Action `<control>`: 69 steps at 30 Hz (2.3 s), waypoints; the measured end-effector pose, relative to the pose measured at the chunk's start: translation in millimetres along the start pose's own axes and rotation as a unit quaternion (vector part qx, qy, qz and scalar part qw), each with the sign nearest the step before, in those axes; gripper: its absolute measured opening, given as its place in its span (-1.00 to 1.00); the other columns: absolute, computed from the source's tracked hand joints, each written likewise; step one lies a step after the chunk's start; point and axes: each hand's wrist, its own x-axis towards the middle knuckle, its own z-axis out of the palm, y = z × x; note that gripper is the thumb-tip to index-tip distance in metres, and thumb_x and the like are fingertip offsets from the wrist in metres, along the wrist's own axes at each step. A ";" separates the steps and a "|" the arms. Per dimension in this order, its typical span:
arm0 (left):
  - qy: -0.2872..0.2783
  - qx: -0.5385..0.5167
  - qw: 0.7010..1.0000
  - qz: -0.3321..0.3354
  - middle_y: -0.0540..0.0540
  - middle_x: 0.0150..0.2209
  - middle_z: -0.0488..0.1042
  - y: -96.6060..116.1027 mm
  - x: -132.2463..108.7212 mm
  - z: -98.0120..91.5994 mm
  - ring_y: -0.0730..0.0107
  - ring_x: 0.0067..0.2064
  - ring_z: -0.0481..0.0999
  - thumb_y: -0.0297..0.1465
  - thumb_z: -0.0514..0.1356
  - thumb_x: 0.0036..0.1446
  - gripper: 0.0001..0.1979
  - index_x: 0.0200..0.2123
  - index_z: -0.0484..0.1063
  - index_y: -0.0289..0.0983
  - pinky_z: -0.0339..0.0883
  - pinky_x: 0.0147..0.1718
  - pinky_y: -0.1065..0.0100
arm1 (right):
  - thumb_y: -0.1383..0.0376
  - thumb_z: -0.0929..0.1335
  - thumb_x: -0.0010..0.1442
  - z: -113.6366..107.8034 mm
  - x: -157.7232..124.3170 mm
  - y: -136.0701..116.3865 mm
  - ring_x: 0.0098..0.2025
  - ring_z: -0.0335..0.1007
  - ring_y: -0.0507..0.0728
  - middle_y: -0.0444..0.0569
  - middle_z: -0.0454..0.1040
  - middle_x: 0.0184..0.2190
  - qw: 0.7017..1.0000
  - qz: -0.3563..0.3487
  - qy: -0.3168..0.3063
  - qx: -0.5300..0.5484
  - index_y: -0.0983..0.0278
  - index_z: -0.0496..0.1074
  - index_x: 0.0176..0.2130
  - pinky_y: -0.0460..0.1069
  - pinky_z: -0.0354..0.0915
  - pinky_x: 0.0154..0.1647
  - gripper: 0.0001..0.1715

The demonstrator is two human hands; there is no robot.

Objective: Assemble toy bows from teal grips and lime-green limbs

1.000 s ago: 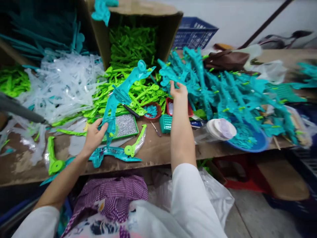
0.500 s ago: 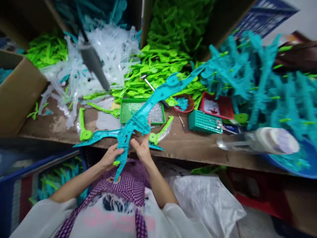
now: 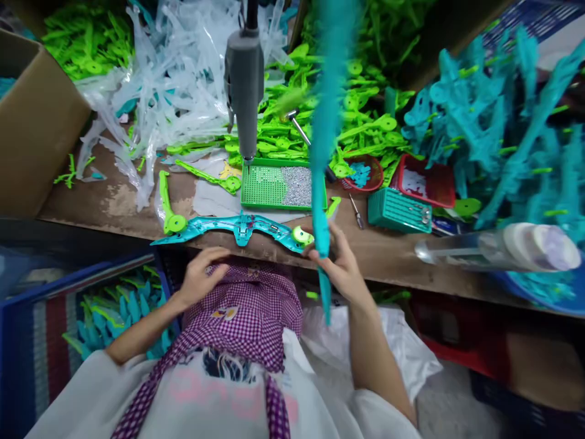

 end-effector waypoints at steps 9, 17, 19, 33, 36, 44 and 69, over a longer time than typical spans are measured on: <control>0.013 0.346 0.931 0.118 -0.21 0.24 0.30 -5.1 56.5 -124.6 0.04 0.27 0.27 -0.08 0.28 0.13 -0.37 0.21 0.27 -0.16 0.08 0.26 -0.05 | 0.07 0.32 0.27 -12.5 47.3 -16.5 0.10 0.45 0.33 -0.01 0.41 0.20 0.924 -0.079 -0.155 -0.341 0.11 0.22 0.31 0.24 0.40 0.10 -0.33; -0.133 0.234 0.963 0.017 -0.19 -0.02 0.56 -29.1 54.9 -146.3 0.21 -0.02 0.55 -0.07 0.15 0.24 -0.52 0.07 0.49 -0.28 0.40 0.01 0.24 | 0.01 0.28 0.28 17.6 88.3 -12.1 0.24 0.30 0.37 0.11 0.30 0.25 0.877 -0.160 -0.237 -0.387 0.12 0.26 0.29 0.32 0.30 0.22 -0.35; -0.116 0.221 0.968 -0.006 -0.19 -0.01 0.56 -35.2 47.0 -148.8 0.21 -0.03 0.55 -0.07 0.18 0.22 -0.51 0.06 0.49 -0.28 0.42 -0.02 0.25 | 0.00 0.29 0.26 26.5 91.7 -6.2 0.20 0.32 0.37 0.14 0.30 0.22 0.877 -0.159 -0.242 -0.383 0.13 0.28 0.28 0.32 0.31 0.20 -0.34; -0.105 0.269 0.957 -0.033 -0.19 -0.07 0.54 -51.8 26.3 -148.4 0.19 -0.04 0.53 -0.13 0.15 0.24 -0.59 0.00 0.52 -0.27 0.39 0.02 0.17 | 0.05 0.41 0.15 52.9 106.6 13.3 0.19 0.29 0.36 0.16 0.27 0.15 0.886 -0.169 -0.239 -0.359 0.15 0.34 0.22 0.32 0.28 0.22 -0.31; -0.096 0.282 0.954 -0.026 -0.18 -0.07 0.52 -54.1 25.7 -144.0 0.19 -0.03 0.51 -0.12 0.13 0.25 -0.60 -0.05 0.55 -0.25 0.39 0.01 0.18 | 0.06 0.42 0.15 51.2 110.7 11.9 0.18 0.30 0.34 0.14 0.29 0.16 0.890 -0.155 -0.241 -0.354 0.15 0.34 0.22 0.29 0.27 0.23 -0.31; -0.077 0.295 0.952 0.013 -0.08 -0.14 0.52 -59.9 30.2 -142.6 0.25 -0.11 0.53 -0.05 0.13 0.24 -0.62 -0.10 0.55 -0.16 0.43 -0.05 0.25 | -0.01 0.33 0.23 -18.5 64.2 -10.5 0.12 0.38 0.35 0.15 0.40 0.12 0.892 -0.100 -0.147 -0.417 0.18 0.32 0.23 0.25 0.32 0.14 -0.34; 0.004 0.397 0.914 0.086 -0.22 0.09 0.41 -25.9 31.3 -104.2 -0.05 0.05 0.48 -0.17 0.27 0.15 -0.57 0.09 0.43 -0.05 0.37 0.03 -0.03 | 0.03 0.20 0.34 -33.4 16.3 35.7 -0.07 0.45 0.25 0.09 0.54 -0.13 0.915 -0.078 0.143 -0.370 0.18 0.48 -0.06 0.13 0.32 -0.07 -0.58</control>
